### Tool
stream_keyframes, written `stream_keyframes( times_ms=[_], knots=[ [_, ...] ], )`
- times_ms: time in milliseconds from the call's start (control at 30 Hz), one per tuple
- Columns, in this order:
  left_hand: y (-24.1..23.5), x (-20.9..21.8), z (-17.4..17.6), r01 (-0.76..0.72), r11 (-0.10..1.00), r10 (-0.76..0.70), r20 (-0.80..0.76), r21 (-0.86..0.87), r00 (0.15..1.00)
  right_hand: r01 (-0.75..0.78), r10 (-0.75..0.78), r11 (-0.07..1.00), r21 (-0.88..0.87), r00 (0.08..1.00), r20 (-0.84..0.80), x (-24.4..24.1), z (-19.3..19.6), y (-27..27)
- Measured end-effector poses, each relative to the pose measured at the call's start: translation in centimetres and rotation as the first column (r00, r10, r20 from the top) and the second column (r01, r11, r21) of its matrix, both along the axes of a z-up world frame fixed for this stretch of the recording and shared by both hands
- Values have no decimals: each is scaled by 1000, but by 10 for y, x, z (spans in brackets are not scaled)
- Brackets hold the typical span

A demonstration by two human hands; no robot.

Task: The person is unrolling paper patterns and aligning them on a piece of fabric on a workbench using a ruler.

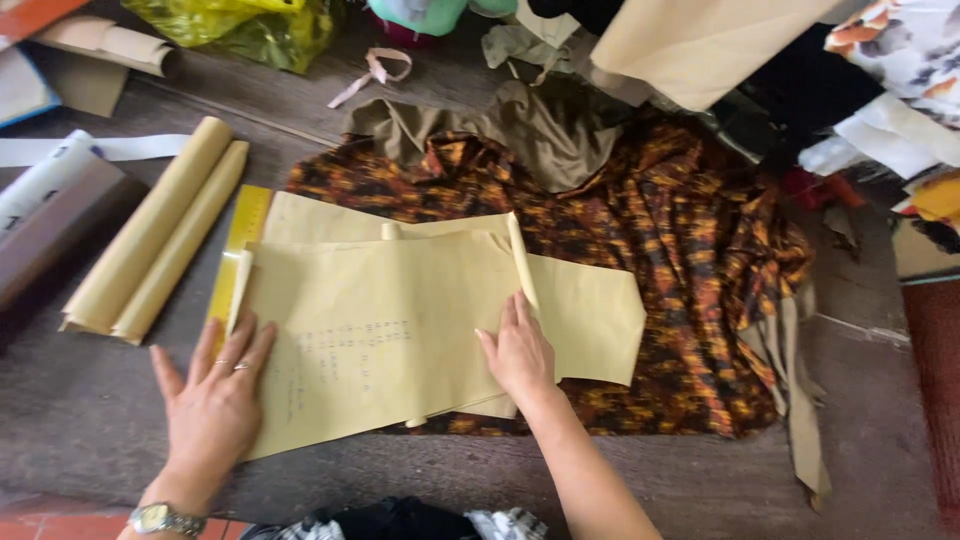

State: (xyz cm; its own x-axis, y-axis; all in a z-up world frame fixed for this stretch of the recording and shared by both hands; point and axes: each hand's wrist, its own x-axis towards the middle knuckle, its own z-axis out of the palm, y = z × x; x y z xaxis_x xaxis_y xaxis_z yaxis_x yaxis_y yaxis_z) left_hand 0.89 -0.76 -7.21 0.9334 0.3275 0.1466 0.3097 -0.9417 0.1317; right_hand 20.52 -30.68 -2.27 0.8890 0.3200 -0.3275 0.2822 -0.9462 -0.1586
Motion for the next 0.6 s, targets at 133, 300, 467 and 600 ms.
stream_keyframes(
  times_ms=[133, 300, 467, 600],
  knots=[
    [-3, 2, 7, -44, 992, 41, -35, -115, 999, 125, -133, 990, -69, 984, -118, 11, 25, -15],
    [-3, -2, -1, -68, 987, 79, 70, -148, 994, 216, -224, 975, -60, 950, -218, 17, 39, -29],
    [-2, 1, 2, -83, 984, 90, 37, -159, 995, 210, -214, 977, -42, 950, -229, 17, 36, -34],
    [-3, 0, -3, -106, 993, 111, 101, -55, 989, 193, -193, 981, -20, 957, -215, 17, 34, -36]
  ],
)
